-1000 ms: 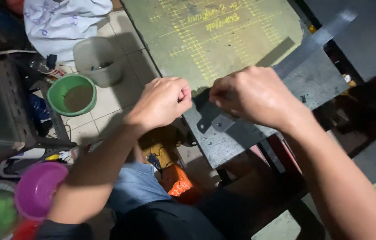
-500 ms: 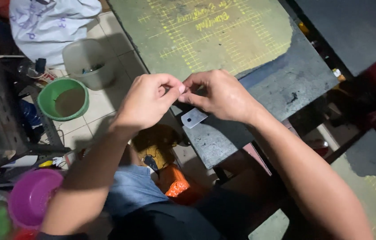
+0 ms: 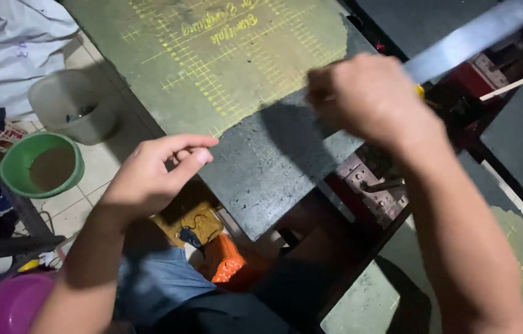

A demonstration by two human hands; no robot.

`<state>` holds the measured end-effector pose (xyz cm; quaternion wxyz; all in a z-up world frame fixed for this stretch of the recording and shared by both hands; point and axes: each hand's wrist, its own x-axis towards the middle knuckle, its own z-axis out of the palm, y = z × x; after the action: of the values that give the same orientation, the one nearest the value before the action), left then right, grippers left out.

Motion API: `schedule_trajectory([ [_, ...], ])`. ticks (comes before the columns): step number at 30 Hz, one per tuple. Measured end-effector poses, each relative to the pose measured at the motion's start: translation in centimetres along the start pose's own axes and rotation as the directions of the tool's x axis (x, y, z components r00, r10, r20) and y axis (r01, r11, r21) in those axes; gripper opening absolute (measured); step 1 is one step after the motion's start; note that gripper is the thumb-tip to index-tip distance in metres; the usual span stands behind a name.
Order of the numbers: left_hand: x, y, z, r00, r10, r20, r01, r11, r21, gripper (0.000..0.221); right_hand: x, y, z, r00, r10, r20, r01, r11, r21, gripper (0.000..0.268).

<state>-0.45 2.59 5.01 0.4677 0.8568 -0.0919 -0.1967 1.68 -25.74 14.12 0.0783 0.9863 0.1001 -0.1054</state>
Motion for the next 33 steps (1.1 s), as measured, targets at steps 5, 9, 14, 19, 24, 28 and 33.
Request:
schedule_trajectory([
  [5, 0.6, -1.6, 0.4, 0.984, 0.170, 0.054, -0.176, 0.974, 0.140, 0.035, -0.6, 5.3, 1.3, 0.995, 0.101, -0.022, -0.102, 0.995, -0.009, 0.026],
  [9, 0.8, -2.4, 0.3, 0.944, 0.329, 0.012, -0.327, 0.932, 0.157, 0.031, -0.3, 6.0, 2.3, 0.988, 0.157, 0.010, -0.155, 0.983, -0.101, 0.022],
  [14, 1.5, -4.2, 0.0, 0.852, 0.522, -0.038, -0.499, 0.832, 0.243, 0.023, 2.5, 4.5, 2.4, 0.978, 0.208, -0.004, -0.203, 0.951, -0.234, 0.049],
  [19, 1.9, -5.1, 0.1, 0.812, 0.579, -0.074, -0.540, 0.794, 0.279, 0.043, 4.1, -1.2, 1.9, 0.993, -0.070, -0.096, 0.062, 0.995, -0.082, 0.064],
  [24, 1.0, -3.0, -0.9, 0.907, 0.403, -0.124, -0.410, 0.911, -0.038, 0.028, 7.3, -6.9, 6.8, 0.861, -0.301, -0.410, 0.427, 0.865, 0.264, 0.040],
  [28, 2.4, -4.4, -1.1, 0.911, 0.361, -0.199, -0.385, 0.917, -0.102, 0.016, 9.3, -8.4, 9.5, 0.784, -0.349, -0.514, 0.537, 0.797, 0.277, 0.037],
  [33, 3.0, -6.0, -1.5, 0.901, 0.364, -0.235, -0.387, 0.920, -0.062, 0.005, 7.4, -8.7, 9.2, 0.702, -0.479, -0.527, 0.681, 0.667, 0.301, 0.021],
])
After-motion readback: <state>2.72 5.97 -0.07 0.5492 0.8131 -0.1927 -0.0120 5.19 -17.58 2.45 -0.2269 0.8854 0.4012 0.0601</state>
